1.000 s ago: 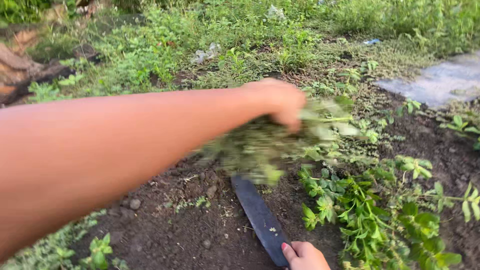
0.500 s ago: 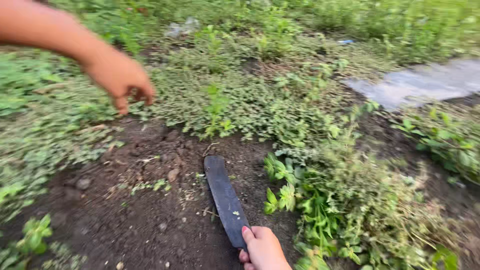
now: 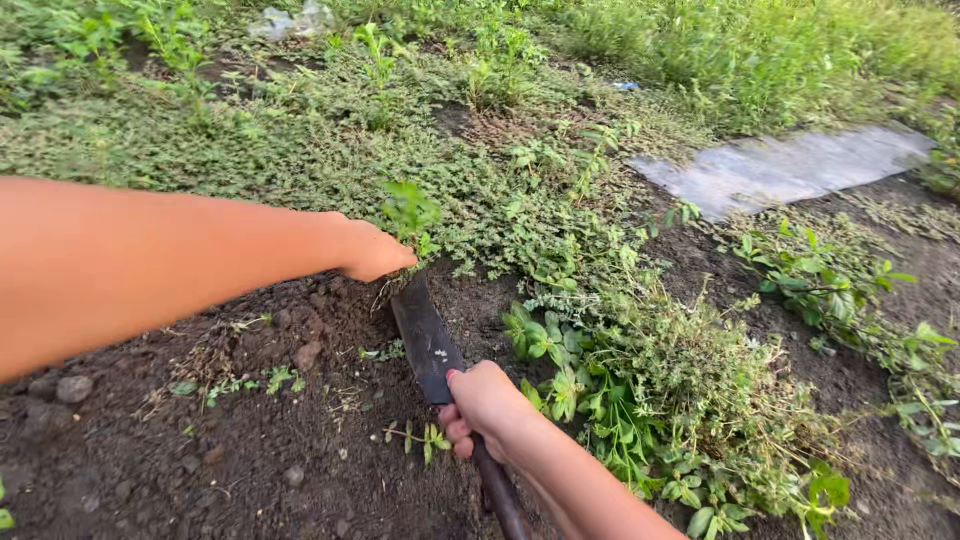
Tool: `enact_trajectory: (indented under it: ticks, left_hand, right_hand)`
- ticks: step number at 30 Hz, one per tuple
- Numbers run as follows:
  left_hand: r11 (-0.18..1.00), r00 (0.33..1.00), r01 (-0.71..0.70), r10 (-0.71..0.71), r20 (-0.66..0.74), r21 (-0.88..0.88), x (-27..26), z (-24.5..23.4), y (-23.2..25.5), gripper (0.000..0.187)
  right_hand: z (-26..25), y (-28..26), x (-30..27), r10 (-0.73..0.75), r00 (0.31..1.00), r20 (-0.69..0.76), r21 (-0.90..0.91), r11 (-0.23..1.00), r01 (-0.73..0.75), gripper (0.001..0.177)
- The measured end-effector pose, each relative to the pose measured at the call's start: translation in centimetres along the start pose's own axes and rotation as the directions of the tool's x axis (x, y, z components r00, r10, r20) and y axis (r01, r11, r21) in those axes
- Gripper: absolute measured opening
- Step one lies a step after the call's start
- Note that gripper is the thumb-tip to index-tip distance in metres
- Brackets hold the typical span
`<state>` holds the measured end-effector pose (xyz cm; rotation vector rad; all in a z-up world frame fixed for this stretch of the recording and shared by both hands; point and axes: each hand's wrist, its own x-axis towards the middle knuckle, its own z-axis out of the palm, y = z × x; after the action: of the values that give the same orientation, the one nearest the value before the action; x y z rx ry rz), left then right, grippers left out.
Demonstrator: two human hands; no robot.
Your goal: The person clears weeds and small plants from a dirt area by hand and using a large blade, pulling up vegetation and cutting stems close to the ground.
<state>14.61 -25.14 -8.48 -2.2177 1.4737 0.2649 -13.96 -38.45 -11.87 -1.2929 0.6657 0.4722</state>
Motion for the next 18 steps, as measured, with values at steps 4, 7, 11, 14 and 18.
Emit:
enact_trajectory:
  ticks: [4,7,11,14,18]
  left_hand:
    - [0.960,0.991,0.007,-0.044,0.128,0.280,2.9,2.8,-0.3,0.032]
    - [0.963,0.952,0.236,-0.256,-0.168,-0.128,1.1,3.7,1.5,0.015]
    - [0.931,0.921,0.289,-0.334,-0.201,-0.222,-2.2,4.4,2.7,0.014]
    - [0.938,0.932,0.274,-0.313,-0.181,-0.211,-1.4,5.0,3.0,0.015]
    - [0.923,0.936,0.288,-0.328,-0.128,-0.256,-1.4,6.2,2.2,0.017]
  right_hand:
    - [-1.1,1.4,0.3,-0.072,0.997,-0.043,-0.116,0.991,0.066,0.040]
    - [-3.6,1.7,0.2,-0.170,0.984,-0.061,-0.360,0.923,0.137,0.045]
    - [-4.5,0.8,3.2,-0.150,0.988,0.034,-0.453,0.879,0.149,0.039]
    - [-7.6,3.0,5.1,0.000,0.999,-0.043,-0.314,0.949,-0.014,0.030]
    - [-9.0,5.4,8.0,-0.009,1.000,-0.012,-0.224,0.975,0.006,0.035]
